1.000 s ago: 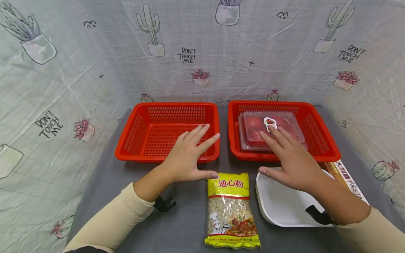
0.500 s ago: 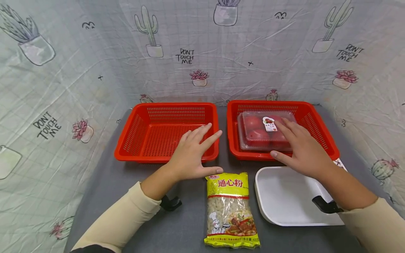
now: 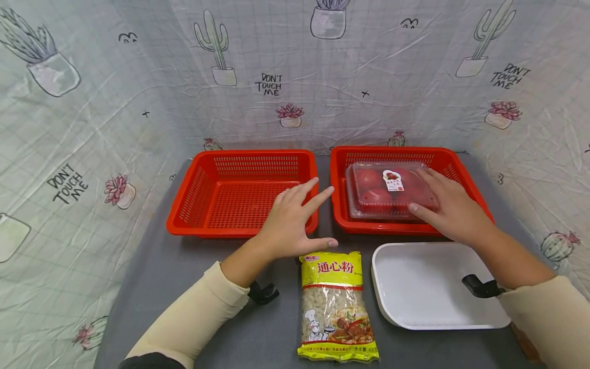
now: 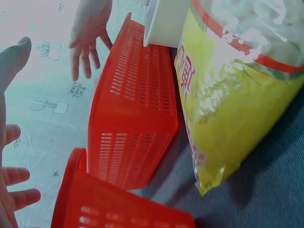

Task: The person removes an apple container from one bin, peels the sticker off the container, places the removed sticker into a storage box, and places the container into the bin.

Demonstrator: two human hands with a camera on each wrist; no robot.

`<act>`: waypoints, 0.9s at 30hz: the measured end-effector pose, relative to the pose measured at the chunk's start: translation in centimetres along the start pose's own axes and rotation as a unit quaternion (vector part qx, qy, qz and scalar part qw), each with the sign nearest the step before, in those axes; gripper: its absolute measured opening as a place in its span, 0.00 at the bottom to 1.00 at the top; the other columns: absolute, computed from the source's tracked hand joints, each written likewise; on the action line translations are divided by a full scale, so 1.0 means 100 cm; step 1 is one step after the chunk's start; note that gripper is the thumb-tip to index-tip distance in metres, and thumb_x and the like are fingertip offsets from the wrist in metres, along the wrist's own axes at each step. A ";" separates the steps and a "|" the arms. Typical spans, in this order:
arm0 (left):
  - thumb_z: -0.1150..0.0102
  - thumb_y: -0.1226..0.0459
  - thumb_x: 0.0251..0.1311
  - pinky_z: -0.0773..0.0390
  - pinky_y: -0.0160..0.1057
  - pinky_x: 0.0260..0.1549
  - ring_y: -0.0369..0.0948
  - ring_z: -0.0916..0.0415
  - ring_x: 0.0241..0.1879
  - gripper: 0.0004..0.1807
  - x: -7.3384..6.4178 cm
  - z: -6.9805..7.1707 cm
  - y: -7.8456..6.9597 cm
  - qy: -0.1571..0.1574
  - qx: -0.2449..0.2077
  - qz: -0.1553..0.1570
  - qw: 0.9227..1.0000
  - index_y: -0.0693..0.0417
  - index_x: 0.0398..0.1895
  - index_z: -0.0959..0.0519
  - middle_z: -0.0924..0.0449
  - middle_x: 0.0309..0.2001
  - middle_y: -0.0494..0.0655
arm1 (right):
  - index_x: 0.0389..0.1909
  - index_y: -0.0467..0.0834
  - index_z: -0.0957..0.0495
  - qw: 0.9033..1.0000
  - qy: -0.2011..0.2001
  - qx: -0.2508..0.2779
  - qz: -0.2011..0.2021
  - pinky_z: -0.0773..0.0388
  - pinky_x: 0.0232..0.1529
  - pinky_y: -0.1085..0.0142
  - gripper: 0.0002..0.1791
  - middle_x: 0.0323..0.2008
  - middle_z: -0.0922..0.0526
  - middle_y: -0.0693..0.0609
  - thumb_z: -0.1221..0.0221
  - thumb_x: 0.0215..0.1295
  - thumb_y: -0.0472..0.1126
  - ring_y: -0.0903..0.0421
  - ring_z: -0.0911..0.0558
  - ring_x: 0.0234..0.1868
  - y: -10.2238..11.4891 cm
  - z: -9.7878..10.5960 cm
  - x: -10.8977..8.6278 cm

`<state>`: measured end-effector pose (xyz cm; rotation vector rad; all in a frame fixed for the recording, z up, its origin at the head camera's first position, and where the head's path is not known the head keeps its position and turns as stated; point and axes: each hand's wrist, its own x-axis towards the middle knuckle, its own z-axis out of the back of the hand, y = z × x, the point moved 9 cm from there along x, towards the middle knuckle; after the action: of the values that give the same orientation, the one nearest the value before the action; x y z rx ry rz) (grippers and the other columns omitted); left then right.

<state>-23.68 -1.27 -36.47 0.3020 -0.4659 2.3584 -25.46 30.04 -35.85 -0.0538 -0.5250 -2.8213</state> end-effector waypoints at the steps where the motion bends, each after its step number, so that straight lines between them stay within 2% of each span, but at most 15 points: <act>1: 0.40 0.24 0.56 0.43 0.66 0.74 0.52 0.43 0.79 0.58 0.002 -0.001 -0.001 0.001 -0.003 0.002 1.000 0.32 0.87 0.45 0.48 0.85 0.49 | 0.88 0.47 0.53 1.000 0.001 0.001 -0.003 0.35 0.61 0.22 0.55 0.83 0.47 0.34 0.33 0.69 0.59 0.28 0.44 0.78 -0.002 0.001 0.000; 8: 0.40 0.24 0.55 0.44 0.65 0.75 0.51 0.43 0.79 0.58 0.012 -0.008 -0.004 0.005 -0.002 0.017 1.000 0.30 0.87 0.45 0.47 0.85 0.49 | 0.88 0.47 0.53 1.000 0.017 0.011 -0.018 0.41 0.64 0.20 0.55 0.83 0.47 0.32 0.35 0.70 0.62 0.28 0.47 0.80 -0.015 0.002 0.004; 15: 0.39 0.21 0.50 0.44 0.67 0.74 0.51 0.42 0.79 0.61 0.021 -0.014 -0.008 0.014 0.010 0.026 1.000 0.29 0.87 0.44 0.45 0.84 0.50 | 0.88 0.45 0.55 0.998 0.024 0.050 -0.032 0.30 0.58 0.24 0.57 0.82 0.47 0.31 0.32 0.70 0.56 0.27 0.47 0.79 -0.027 0.001 0.010; 21: 0.38 0.22 0.51 0.45 0.68 0.75 0.49 0.42 0.79 0.60 0.029 -0.021 -0.012 0.014 0.000 0.030 0.999 0.30 0.86 0.42 0.44 0.84 0.50 | 0.88 0.47 0.59 0.995 0.041 0.084 -0.033 0.35 0.61 0.22 0.56 0.84 0.53 0.31 0.33 0.72 0.54 0.27 0.51 0.81 -0.033 -0.002 0.016; 27: 0.36 0.23 0.51 0.46 0.67 0.75 0.47 0.44 0.80 0.59 0.033 -0.027 -0.017 0.023 -0.008 0.042 0.999 0.32 0.85 0.40 0.46 0.85 0.48 | 0.89 0.50 0.62 0.989 0.063 0.127 -0.049 0.32 0.61 0.24 0.57 0.84 0.57 0.32 0.34 0.73 0.53 0.26 0.51 0.79 -0.046 -0.005 0.021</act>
<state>-25.14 2.96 -37.41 0.2250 -0.4832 2.4364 -28.66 33.41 -37.77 0.2041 -0.8726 -2.8020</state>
